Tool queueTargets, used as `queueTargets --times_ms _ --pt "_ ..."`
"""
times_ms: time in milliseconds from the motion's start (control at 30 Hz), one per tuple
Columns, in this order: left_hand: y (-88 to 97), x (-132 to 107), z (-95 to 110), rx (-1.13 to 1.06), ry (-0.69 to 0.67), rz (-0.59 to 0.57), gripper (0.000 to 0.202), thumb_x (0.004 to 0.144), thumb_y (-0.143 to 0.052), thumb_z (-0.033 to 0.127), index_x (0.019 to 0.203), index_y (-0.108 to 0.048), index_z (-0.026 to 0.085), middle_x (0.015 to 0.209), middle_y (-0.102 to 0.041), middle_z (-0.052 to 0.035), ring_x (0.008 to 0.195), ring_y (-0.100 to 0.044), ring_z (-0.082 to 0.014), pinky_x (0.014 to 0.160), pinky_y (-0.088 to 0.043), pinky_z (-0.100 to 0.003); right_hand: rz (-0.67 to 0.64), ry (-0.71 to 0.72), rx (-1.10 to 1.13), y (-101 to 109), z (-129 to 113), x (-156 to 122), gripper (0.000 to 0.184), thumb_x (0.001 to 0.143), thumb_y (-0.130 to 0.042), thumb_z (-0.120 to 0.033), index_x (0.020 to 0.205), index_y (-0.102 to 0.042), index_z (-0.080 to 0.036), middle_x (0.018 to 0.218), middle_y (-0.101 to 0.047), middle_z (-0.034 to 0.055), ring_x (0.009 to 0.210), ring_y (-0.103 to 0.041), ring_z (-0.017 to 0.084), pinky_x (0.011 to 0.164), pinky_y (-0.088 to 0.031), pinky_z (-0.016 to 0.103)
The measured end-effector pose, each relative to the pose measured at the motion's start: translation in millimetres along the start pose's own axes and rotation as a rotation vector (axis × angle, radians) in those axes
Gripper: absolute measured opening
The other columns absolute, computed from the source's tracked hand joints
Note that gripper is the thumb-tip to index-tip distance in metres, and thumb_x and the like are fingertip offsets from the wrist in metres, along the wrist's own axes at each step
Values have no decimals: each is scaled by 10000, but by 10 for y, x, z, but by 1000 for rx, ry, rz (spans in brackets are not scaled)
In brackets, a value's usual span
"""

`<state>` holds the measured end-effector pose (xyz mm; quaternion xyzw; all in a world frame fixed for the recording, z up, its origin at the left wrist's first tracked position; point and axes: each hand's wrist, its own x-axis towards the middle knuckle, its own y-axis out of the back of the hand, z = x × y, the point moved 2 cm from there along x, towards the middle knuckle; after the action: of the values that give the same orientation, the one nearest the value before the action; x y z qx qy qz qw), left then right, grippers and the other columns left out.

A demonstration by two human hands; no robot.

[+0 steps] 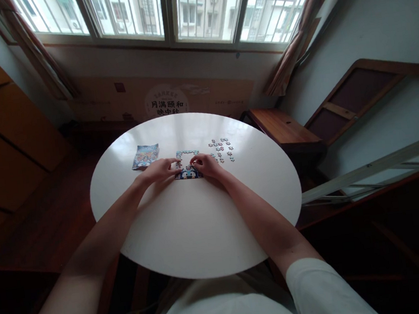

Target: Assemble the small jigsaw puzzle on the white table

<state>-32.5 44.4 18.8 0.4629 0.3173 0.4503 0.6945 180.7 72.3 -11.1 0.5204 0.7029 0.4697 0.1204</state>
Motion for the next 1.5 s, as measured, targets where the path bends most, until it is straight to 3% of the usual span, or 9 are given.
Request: queueTargets --times_ms 1500 --pt "-54 60 -91 8 -20 21 648 845 -533 592 1337 -613 178 741 -680 -29 639 -571 -163 586 -316 -243 -6 -12 -18 4 -8 -1 218 817 -568 -157 919 -757 -196 780 -653 15 701 -545 128 707 -403 231"
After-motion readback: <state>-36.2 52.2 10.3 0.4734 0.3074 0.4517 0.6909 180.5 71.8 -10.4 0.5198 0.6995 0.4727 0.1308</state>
